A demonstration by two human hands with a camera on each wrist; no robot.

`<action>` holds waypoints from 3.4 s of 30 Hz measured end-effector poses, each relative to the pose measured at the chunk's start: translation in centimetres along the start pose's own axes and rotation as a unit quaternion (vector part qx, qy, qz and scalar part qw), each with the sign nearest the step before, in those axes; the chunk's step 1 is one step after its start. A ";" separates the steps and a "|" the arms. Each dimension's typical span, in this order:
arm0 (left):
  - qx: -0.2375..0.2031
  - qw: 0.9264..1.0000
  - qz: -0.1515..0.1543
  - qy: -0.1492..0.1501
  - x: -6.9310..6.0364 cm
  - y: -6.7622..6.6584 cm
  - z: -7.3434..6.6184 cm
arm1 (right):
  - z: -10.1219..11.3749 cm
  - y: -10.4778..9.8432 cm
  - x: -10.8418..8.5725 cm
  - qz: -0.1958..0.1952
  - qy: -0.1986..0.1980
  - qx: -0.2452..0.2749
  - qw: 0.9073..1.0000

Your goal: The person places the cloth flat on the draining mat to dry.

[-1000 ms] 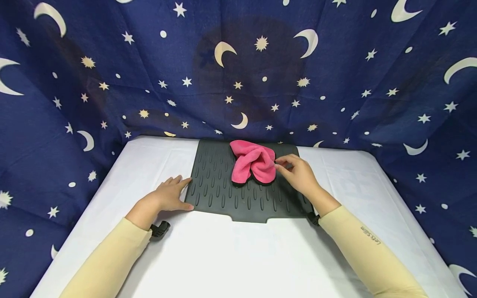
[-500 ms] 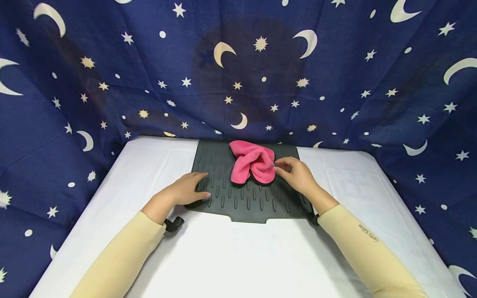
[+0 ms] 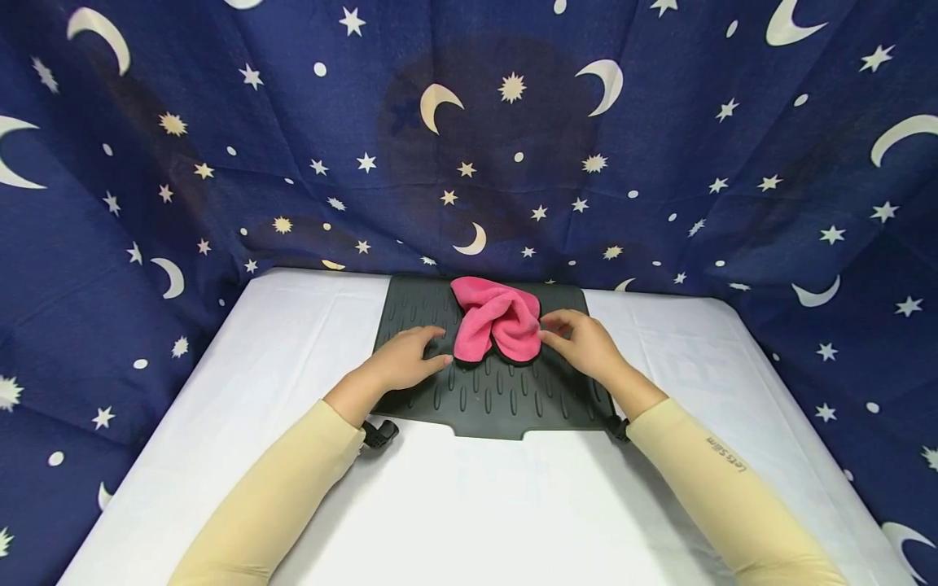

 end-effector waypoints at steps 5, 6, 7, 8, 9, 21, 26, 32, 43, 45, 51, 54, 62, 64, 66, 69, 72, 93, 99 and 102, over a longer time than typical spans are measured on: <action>-0.022 0.999 -0.028 -0.005 0.8 0.1 -1.0 | 0.0 -0.4 0.4 0.013 0.003 -0.003 1.000; -0.026 0.999 -0.033 -0.005 1.0 0.1 -1.1 | -0.1 -0.4 0.6 0.017 0.004 -0.002 1.000; -0.030 0.999 -0.037 -0.008 1.2 0.2 -1.3 | -0.1 -0.3 0.8 0.021 0.003 -0.002 1.000; -0.032 0.999 -0.040 -0.010 1.3 0.2 -1.4 | -0.1 -0.3 1.0 0.026 0.003 -0.002 1.000; -0.034 0.998 -0.044 -0.013 1.5 0.2 -1.6 | -0.1 -0.2 1.2 0.030 0.002 -0.002 1.000; -0.063 0.996 -0.053 -0.038 3.2 0.9 -2.5 | -0.7 0.9 3.2 0.080 0.002 0.016 0.997; -0.070 0.995 -0.044 -0.047 3.6 1.4 -2.2 | -0.9 1.2 3.5 0.087 -0.003 0.026 0.996; -0.098 0.993 -0.050 -0.040 3.7 1.2 -1.7 | -0.8 1.5 3.7 0.091 -0.012 0.032 0.995; -0.143 0.985 -0.100 -0.011 3.1 -1.2 -0.3 | -0.2 0.2 3.5 0.091 -0.045 0.039 0.994; -0.151 0.983 -0.105 -0.006 3.0 -1.7 0.1 | -0.2 -0.3 3.3 0.095 -0.051 0.043 0.993; -0.161 0.981 -0.110 0.000 2.4 -3.1 1.1 | 0.3 -1.7 2.8 0.119 -0.058 0.043 0.990; -0.157 0.981 -0.113 0.001 2.2 -4.1 1.5 | 0.6 -2.5 2.6 0.130 -0.062 0.045 0.989; -0.146 0.985 -0.085 0.029 1.6 -6.5 1.7 | 1.0 -3.6 2.2 0.156 -0.075 0.058 0.983; -0.149 0.985 -0.077 0.036 1.4 -7.1 1.7 | 1.1 -3.8 2.1 0.158 -0.076 0.061 0.983; -0.152 0.985 -0.068 0.037 1.4 -7.4 1.6 | 1.2 -3.7 2.0 0.159 -0.079 0.064 0.982; -0.143 0.988 -0.052 0.034 1.6 -7.0 1.7 | 1.3 -3.2 1.9 0.165 -0.085 0.071 0.980; -0.114 0.993 -0.031 0.026 2.2 -5.9 2.0 | 1.2 -2.2 1.6 0.180 -0.093 0.069 0.977; -0.073 0.992 -0.072 -0.072 -0.1 -4.5 5.6 | -1.1 -3.0 -1.0 0.123 -0.041 0.022 0.991; -0.066 0.994 -0.053 -0.073 -1.7 -3.7 5.6 | -1.9 -3.7 -2.2 0.128 -0.023 0.022 0.991; -0.069 0.995 -0.047 -0.062 -2.3 -3.4 5.1 | -2.2 -3.7 -2.8 0.135 -0.015 0.028 0.990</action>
Point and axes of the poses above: each hand's wrist, its own x-axis towards the middle knuckle, its own y-axis out of the palm, z = x × y, the point moved 7 cm from there along x, towards the middle knuckle, and after that the axes turned 15 degrees about -y, right-handed, at the moved point
